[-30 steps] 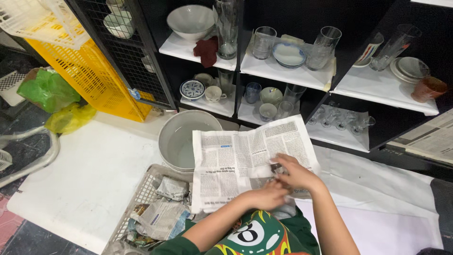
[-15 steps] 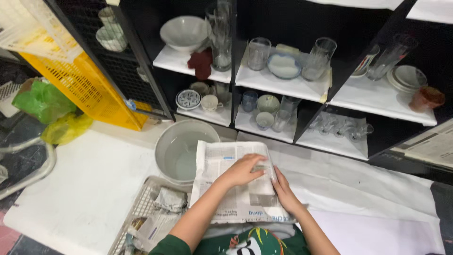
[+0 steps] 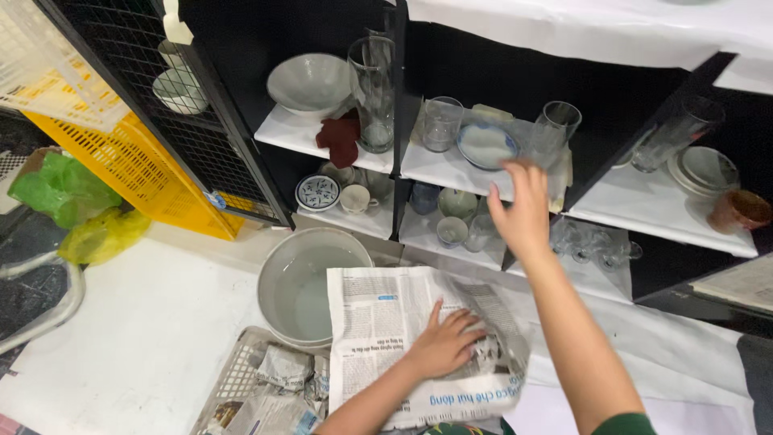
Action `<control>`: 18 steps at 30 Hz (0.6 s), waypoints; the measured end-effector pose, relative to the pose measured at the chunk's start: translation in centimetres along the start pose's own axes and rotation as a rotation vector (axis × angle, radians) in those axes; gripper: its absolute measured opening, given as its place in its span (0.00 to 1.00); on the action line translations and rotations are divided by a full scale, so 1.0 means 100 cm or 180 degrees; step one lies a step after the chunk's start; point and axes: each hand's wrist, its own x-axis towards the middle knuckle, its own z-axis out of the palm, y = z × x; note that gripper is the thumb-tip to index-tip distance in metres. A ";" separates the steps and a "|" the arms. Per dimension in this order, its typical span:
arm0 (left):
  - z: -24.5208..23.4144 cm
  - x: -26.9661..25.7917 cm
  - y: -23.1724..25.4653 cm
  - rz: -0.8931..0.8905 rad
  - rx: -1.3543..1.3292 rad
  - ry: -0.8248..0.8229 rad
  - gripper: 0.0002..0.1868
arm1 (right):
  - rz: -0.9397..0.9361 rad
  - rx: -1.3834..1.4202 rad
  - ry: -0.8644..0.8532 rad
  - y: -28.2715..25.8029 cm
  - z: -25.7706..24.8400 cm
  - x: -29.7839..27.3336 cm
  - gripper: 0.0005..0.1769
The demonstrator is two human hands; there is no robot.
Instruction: The person sits on the floor and wraps small ceramic dishes and glassware in newspaper. They dip the items in a bucket of water, wipe them with a cloth, then fold newspaper around each item and place the wrapped bundle into a plastic basket.
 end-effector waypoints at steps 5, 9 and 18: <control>-0.005 -0.007 0.007 -0.0056 -0.0217 0.0049 0.24 | -0.0275 -0.0067 -0.0601 0.010 0.024 0.038 0.29; -0.005 -0.012 0.018 -0.0013 -0.0396 -0.0089 0.22 | -0.0269 -0.0381 -0.0722 0.026 0.046 0.036 0.23; 0.015 -0.025 0.024 0.0320 -0.0664 -0.0089 0.17 | -0.0121 -0.0702 -0.0439 0.021 0.045 0.029 0.13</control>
